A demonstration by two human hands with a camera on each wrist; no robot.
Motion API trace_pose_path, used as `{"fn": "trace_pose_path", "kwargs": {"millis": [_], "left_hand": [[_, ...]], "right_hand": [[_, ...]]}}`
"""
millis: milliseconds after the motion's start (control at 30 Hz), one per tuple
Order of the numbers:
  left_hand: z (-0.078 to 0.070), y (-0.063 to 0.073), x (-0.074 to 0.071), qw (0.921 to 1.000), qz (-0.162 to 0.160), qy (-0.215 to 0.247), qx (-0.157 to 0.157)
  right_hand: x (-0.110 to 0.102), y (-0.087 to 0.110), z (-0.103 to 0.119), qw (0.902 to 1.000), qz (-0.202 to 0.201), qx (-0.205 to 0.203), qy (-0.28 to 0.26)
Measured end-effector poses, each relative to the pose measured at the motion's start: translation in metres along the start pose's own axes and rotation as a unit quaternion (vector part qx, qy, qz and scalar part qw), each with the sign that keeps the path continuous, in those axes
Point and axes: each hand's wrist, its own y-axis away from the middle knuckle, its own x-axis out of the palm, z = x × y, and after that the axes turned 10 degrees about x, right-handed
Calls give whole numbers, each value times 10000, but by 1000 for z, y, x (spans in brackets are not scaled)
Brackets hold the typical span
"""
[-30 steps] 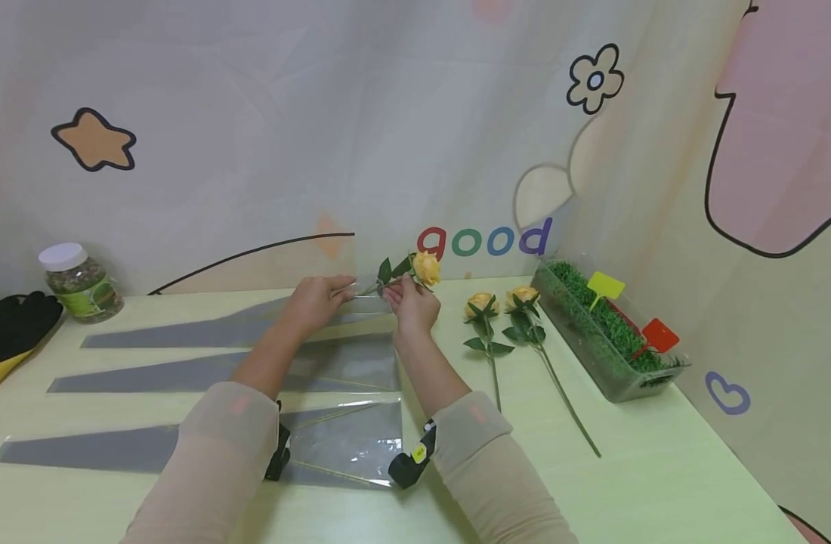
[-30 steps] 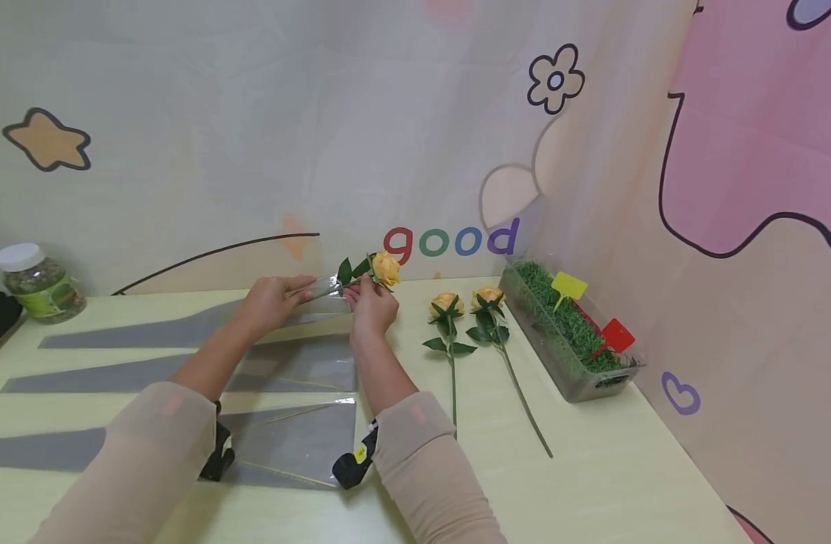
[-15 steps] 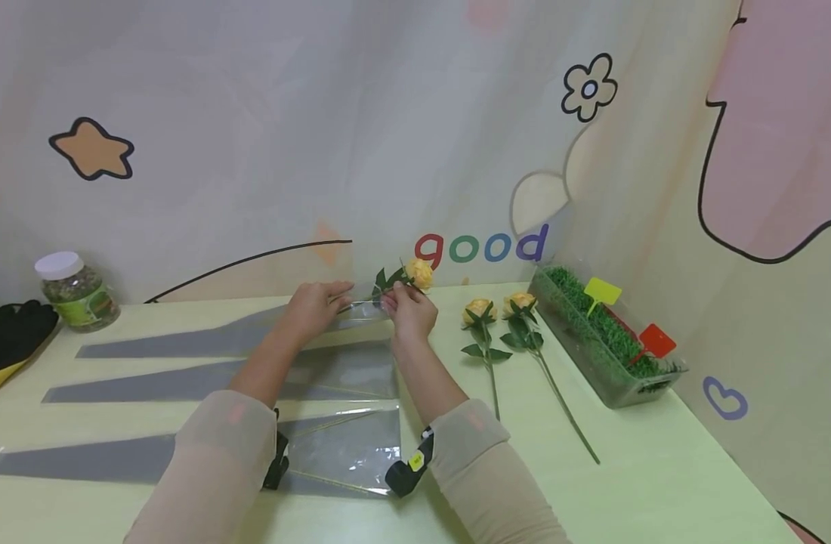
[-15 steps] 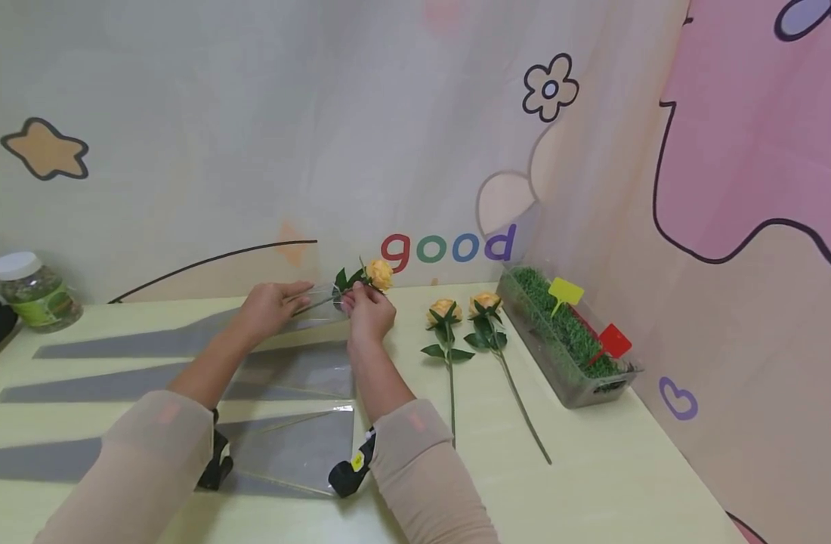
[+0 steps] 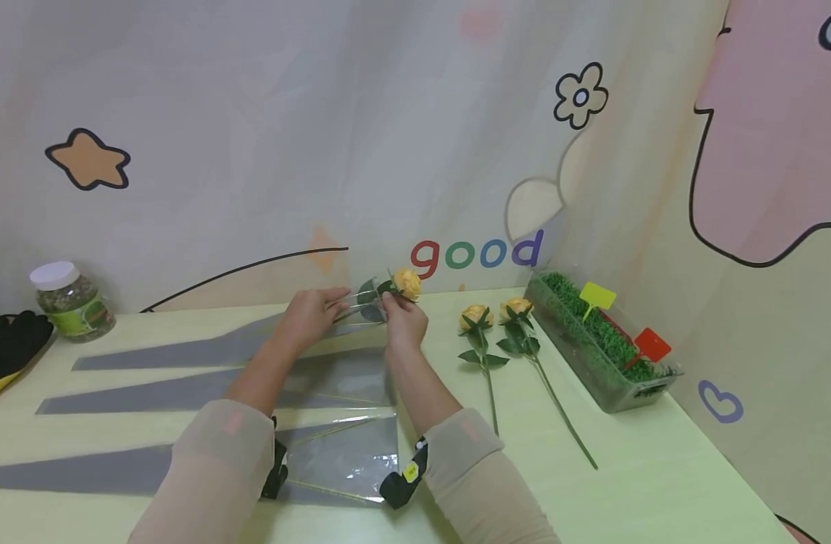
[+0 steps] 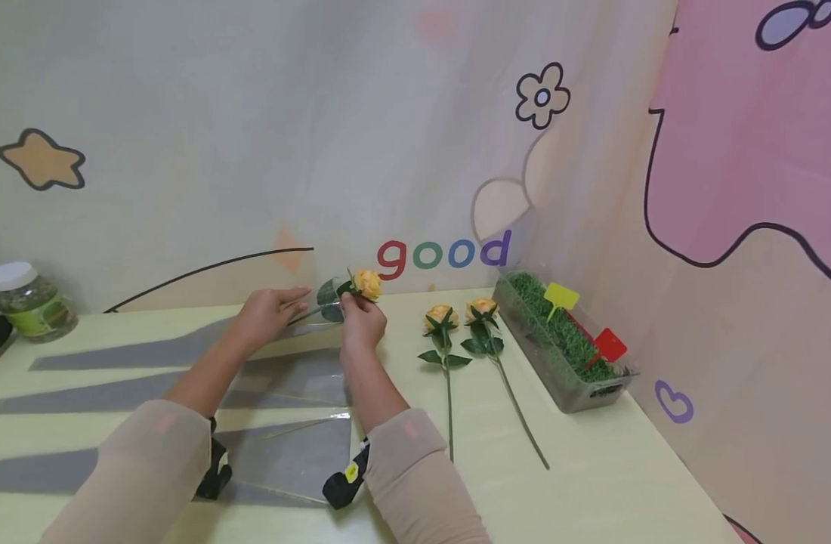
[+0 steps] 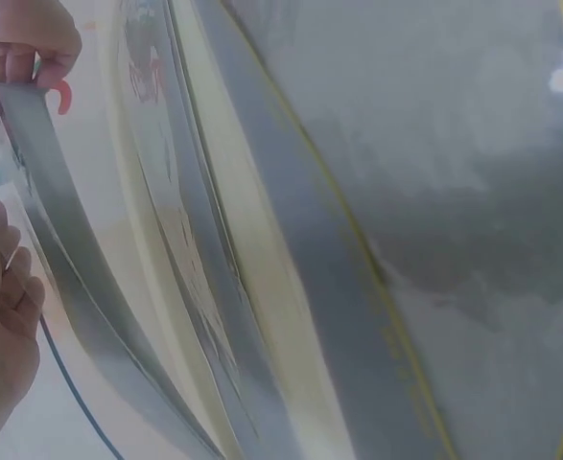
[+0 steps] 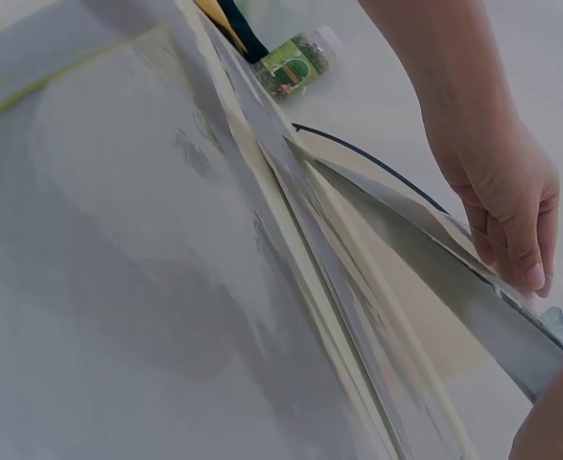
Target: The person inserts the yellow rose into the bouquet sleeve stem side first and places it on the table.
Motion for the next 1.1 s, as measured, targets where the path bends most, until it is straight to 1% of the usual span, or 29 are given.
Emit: {"fn": "trace_pose_path", "kwargs": {"millis": [100, 300, 567, 900, 1100], "left_hand": [[-1, 1, 0, 10000, -33, 36, -22], [-1, 2, -1, 9999, -30, 67, -83], [-2, 2, -2, 9999, -95, 3, -127], [-2, -1, -3, 9999, -70, 24, -146], [-1, -2, -1, 9998, -57, 30, -164]], "right_hand": [[0, 1, 0, 9999, 66, 54, -62], [-1, 0, 0, 9999, -95, 93, 63], [-2, 1, -2, 9996, 98, -59, 241], [-3, 2, -2, 9992, 378, -61, 107], [-3, 0, -2, 9995, 299, -15, 74]]}}
